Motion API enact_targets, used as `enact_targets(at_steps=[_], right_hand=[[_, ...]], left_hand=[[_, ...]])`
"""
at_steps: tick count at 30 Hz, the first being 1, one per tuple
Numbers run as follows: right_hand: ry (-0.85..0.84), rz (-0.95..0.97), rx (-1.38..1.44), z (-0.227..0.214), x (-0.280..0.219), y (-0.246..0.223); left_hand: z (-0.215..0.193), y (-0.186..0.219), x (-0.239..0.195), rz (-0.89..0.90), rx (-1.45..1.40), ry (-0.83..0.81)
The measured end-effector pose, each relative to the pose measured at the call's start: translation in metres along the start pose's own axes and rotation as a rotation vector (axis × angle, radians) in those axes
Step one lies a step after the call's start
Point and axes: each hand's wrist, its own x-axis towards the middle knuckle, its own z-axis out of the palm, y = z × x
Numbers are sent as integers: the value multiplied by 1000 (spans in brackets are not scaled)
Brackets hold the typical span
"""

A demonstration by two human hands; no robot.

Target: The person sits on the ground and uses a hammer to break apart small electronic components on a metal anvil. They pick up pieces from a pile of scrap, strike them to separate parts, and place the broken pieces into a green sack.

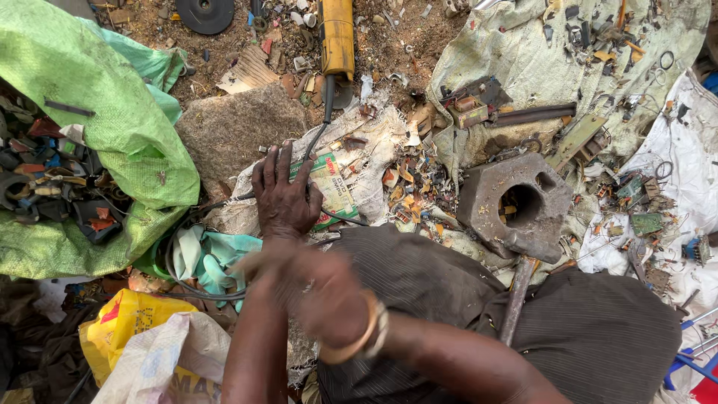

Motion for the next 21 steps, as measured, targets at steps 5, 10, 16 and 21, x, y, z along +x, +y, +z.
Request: enact_targets(at_steps=[5,10,16,21], right_hand=[[39,-210,-342,-20,-21,28],[378,21,-1030,-166,-2,115],[253,72,-1249,-231,-5,183],[104,-43,-1378,-221,46,214]], left_hand=[[1,1,7,-9,-9,7],[1,-1,-1,4,4,-9],[0,-1,-2,-16,-7,-27],[2,-2,8,-1,-21,8]])
